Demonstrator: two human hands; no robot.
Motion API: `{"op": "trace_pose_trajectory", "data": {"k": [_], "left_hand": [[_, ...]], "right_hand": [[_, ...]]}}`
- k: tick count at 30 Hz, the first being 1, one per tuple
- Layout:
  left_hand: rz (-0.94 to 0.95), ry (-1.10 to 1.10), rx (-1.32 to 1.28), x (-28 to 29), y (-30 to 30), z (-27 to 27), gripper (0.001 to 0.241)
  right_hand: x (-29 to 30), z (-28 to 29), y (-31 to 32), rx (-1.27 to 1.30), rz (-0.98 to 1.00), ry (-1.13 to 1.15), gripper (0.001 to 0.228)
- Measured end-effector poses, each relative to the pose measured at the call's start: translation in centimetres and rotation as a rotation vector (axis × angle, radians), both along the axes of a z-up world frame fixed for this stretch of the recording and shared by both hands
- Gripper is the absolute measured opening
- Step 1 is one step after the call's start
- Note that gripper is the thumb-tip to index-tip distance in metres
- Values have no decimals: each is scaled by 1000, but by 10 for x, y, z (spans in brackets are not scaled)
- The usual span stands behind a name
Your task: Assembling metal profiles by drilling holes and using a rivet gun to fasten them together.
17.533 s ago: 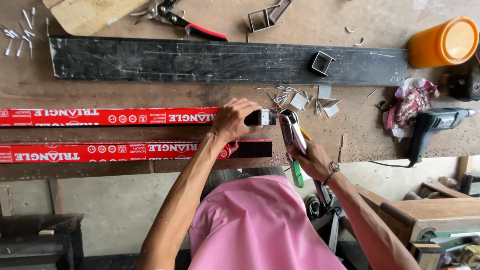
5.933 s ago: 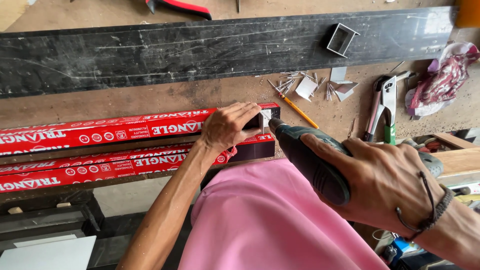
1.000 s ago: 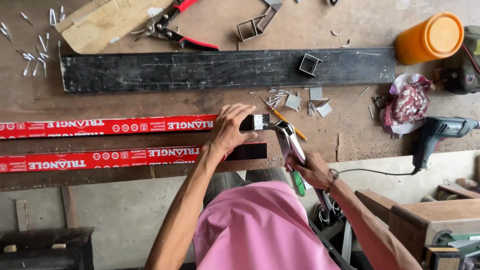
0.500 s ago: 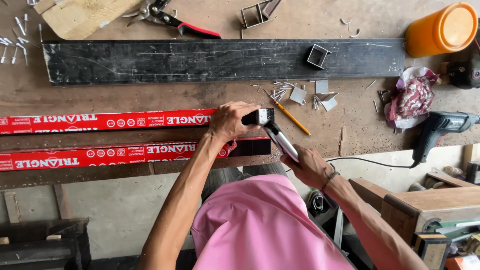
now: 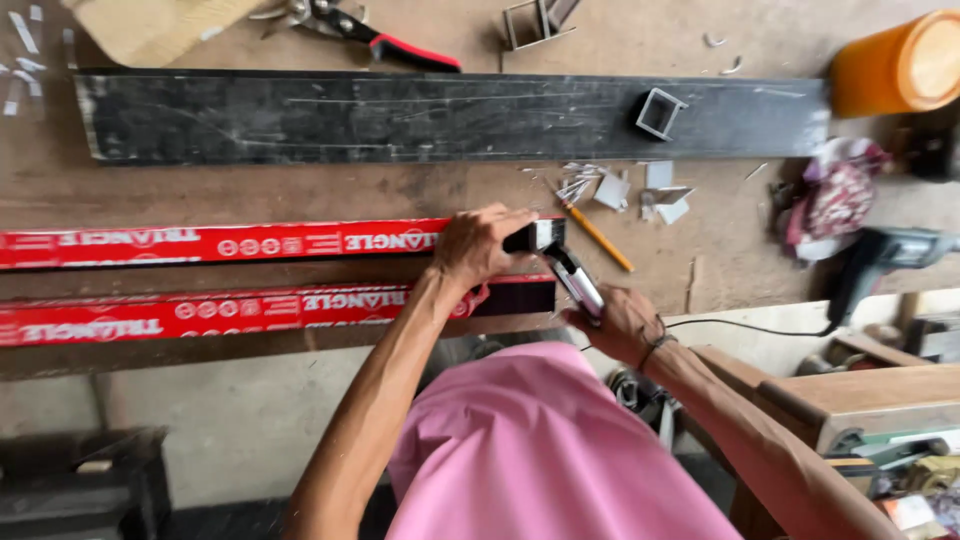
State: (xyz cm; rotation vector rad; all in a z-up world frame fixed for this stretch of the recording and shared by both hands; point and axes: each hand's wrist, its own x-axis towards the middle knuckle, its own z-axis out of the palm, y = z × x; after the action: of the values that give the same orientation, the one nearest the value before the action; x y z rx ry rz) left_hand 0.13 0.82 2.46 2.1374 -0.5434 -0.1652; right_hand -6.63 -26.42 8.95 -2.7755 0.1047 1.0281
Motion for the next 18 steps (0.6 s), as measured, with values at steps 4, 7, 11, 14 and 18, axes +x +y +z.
{"op": "trace_pose_trajectory", "data": {"k": [4, 7, 11, 14, 18], "left_hand": [[-6, 0, 9, 5, 1, -31, 65], [-5, 18, -11, 4, -3, -33, 67], [-13, 0, -7, 8, 0, -21, 63], [-25, 3, 4, 6, 1, -23, 57], [-18, 1, 10, 4, -3, -22, 52]], "right_hand": [[26, 22, -11, 106, 113, 312, 35], [40, 53, -10, 106, 33, 501, 21], [59, 67, 13, 336, -11, 372, 25], [45, 66, 25, 233, -161, 323, 29], [20, 29, 25, 113, -118, 206, 41]]}}
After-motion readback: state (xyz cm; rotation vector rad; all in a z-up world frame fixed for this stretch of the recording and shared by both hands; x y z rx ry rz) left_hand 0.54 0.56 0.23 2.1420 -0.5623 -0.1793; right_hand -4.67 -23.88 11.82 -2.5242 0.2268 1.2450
